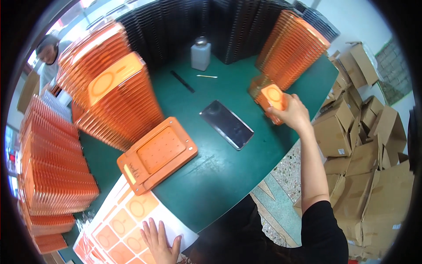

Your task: Applying circular magnetic/adhesive components to plastic phone cases using a jig.

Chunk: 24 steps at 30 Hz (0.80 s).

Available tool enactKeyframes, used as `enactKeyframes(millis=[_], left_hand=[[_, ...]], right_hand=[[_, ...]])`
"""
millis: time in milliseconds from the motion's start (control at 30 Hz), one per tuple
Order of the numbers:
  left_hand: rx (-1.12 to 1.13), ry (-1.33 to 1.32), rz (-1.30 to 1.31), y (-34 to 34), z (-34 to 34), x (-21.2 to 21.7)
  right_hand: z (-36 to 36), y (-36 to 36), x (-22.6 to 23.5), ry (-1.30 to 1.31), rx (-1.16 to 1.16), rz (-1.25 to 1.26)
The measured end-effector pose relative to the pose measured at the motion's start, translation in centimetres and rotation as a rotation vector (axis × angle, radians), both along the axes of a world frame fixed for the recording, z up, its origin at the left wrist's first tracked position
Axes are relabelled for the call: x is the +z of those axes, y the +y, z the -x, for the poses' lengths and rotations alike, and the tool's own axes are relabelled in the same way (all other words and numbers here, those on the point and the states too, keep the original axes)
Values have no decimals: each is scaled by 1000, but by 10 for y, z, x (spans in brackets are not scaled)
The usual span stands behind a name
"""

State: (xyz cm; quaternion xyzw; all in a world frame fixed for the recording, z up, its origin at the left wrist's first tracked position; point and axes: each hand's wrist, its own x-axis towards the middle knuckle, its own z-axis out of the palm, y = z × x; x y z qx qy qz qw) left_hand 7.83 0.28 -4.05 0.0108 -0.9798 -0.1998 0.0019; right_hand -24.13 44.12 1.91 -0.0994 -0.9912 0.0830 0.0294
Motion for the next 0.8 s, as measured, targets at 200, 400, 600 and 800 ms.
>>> enactKeyframes(millis=[200,400,600,800], left_hand=[[132,0,-33,-26,-10,12],[383,263,-32,-114,10,-8],[232,165,-34,-117,-13,-21],[228,183,-28,-121,-21,-15]], right_hand=[[-1,-2,-9,-53,225,346],[-73,-118,-6,315,603,559],[-171,-337,-46,-77,1387,732],[-162,-404,-73,-61,1494,561]])
